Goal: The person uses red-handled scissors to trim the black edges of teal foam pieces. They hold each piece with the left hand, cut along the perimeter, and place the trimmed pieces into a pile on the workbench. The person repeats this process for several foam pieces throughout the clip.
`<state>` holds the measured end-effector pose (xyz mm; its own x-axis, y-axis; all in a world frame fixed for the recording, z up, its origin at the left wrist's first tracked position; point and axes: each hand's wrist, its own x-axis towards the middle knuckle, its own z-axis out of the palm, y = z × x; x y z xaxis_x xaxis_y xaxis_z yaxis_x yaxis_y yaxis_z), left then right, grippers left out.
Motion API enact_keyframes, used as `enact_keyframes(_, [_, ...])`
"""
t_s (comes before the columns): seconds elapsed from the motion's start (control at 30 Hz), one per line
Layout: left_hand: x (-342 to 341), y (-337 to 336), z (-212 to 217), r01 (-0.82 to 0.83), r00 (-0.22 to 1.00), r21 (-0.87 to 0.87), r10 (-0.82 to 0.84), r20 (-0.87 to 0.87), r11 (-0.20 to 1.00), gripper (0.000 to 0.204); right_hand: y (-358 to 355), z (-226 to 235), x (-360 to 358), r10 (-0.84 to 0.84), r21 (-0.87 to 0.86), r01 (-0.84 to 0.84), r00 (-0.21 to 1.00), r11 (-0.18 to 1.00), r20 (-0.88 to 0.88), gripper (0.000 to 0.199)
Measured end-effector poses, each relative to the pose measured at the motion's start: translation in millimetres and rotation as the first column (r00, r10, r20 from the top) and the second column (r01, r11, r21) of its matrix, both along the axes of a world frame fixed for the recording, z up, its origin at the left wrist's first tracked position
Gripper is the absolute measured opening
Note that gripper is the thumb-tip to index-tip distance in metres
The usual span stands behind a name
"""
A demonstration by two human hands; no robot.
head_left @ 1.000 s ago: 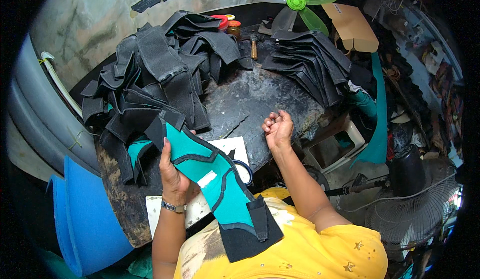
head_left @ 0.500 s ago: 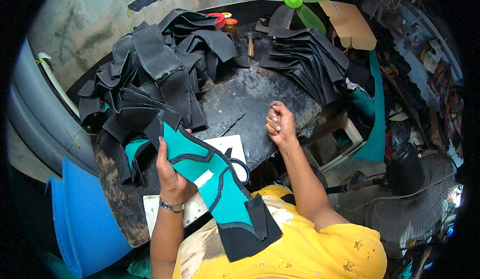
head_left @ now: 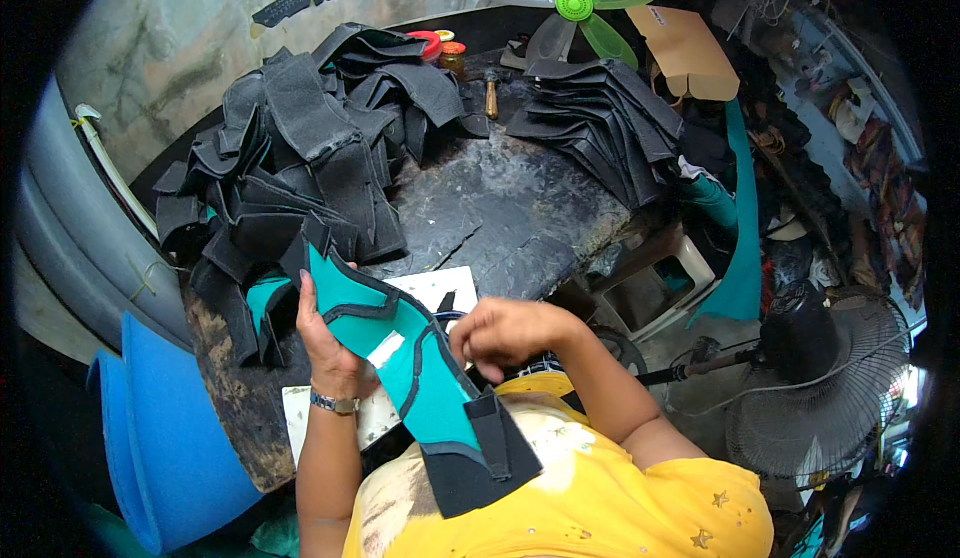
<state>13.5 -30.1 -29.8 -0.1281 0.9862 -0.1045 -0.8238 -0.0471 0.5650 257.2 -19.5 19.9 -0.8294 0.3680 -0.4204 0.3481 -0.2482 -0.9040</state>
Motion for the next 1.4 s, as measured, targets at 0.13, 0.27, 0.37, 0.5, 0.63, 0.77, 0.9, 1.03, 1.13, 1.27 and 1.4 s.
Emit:
enact_keyframes(0.13, [-4, 0, -2, -0.027, 0.998, -0.035, 0.029, 0.054, 0.999, 0.036, -50, 54, 6, 0.122, 0.601, -0.099, 0.993, 0.793, 0.002, 0.018])
enact_keyframes(0.27, [-9, 1, -2, -0.063, 0.997, -0.015, 0.064, 0.037, 0.998, 0.038, -66, 45, -6, 0.107, 0.713, -0.229, 0.971, 0.663, 0.213, 0.018])
enact_keyframes(0.37, [-11, 2, -2, -0.105, 0.994, -0.031, 0.105, -0.008, 0.994, 0.038, -62, 6, -34, 0.315, 0.571, -0.517, 0.851, 0.638, 0.419, 0.032])
enact_keyframes(0.5, [-12, 1, -4, -0.074, 0.997, 0.001, 0.074, 0.005, 0.997, 0.037, -74, -30, -36, 0.259, 0.452, -0.403, 0.901, 0.796, 0.349, 0.048])
enact_keyframes(0.63, [-12, 2, -4, -0.030, 0.998, 0.069, 0.026, 0.059, 0.997, 0.039, -76, -40, -31, 0.258, 0.542, -0.341, 0.940, 0.768, 0.224, 0.054])
enact_keyframes(0.77, [-12, 5, -5, 0.036, 0.996, 0.011, -0.036, 0.081, 0.999, 0.043, -69, -30, -38, 0.231, 0.608, -0.396, 0.914, 0.688, 0.334, 0.035])
enact_keyframes(0.9, [-12, 5, -9, 0.059, 0.996, 0.033, -0.061, 0.067, 0.998, 0.039, -50, 4, -14, 0.219, 0.441, -0.435, 0.861, 0.785, 0.458, 0.027])
enact_keyframes(1.03, [-13, 6, -14, 0.030, 1.000, 0.105, -0.029, -0.011, 0.994, 0.037, -33, 11, -5, -0.275, 0.398, 0.234, 0.960, 0.887, 0.047, 0.028])
enact_keyframes(1.13, [-9, 6, -15, -0.067, 0.990, 0.070, 0.075, -0.118, 0.995, 0.039, -29, -13, -29, -0.465, 0.234, 0.490, 0.871, 0.840, -0.157, 0.035])
enact_keyframes(1.27, [-5, 1, -3, -0.204, 0.964, 0.023, 0.205, -0.166, 0.979, 0.031, -21, -31, -50, -0.468, 0.185, 0.498, 0.865, 0.847, -0.181, 0.028])
enact_keyframes(1.4, [-5, -11, 24, 0.050, 0.998, 0.487, -0.021, -0.065, 0.872, 0.039, 2, 0, -32, -0.428, 0.560, 0.651, 0.759, 0.513, -0.490, 0.029])
